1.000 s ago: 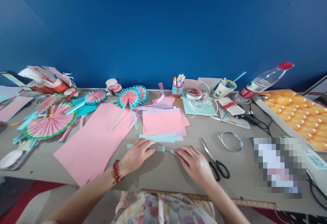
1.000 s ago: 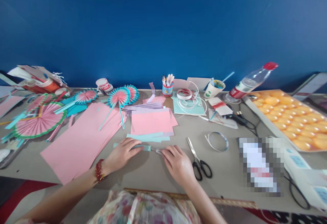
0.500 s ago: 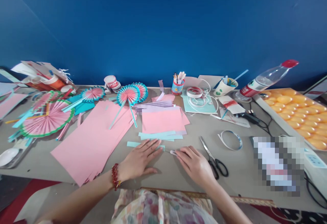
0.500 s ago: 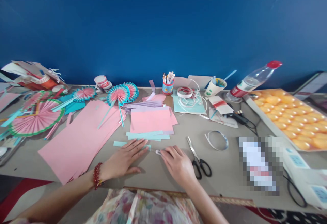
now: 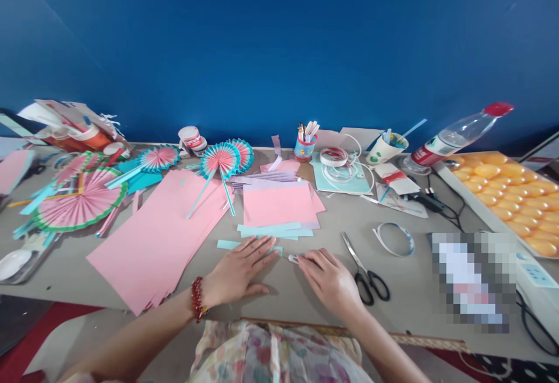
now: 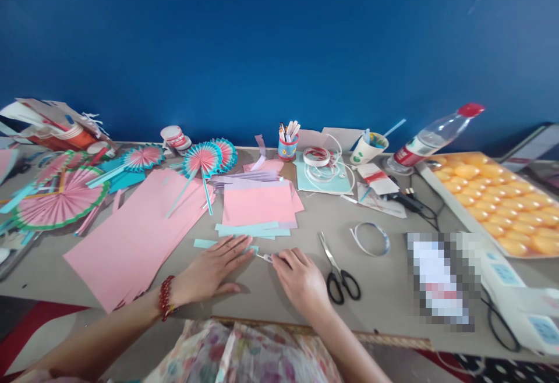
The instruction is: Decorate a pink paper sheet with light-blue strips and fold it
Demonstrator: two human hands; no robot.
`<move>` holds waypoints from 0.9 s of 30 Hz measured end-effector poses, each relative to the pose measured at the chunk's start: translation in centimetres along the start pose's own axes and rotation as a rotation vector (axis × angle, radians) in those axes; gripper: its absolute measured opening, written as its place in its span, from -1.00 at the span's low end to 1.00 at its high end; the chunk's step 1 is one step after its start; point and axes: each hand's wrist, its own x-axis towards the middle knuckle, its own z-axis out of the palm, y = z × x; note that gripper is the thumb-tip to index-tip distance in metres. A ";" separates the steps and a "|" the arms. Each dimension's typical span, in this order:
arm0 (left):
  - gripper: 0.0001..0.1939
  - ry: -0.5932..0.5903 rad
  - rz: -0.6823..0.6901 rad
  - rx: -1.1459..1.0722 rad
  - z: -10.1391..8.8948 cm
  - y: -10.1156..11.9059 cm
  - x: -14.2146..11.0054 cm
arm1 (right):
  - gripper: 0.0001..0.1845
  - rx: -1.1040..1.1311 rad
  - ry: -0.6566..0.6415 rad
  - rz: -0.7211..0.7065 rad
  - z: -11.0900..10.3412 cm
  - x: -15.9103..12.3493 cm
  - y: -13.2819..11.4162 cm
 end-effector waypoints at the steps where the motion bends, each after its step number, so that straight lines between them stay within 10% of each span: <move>1: -0.18 0.002 -0.002 -0.001 0.0 0.0 0.0 | -0.77 0.002 -0.005 0.003 0.0 0.1 -0.1; 27: -0.14 -0.017 -0.045 -0.008 0.2 0.2 0.1 | -0.73 0.000 0.034 0.087 0.2 0.0 -2.0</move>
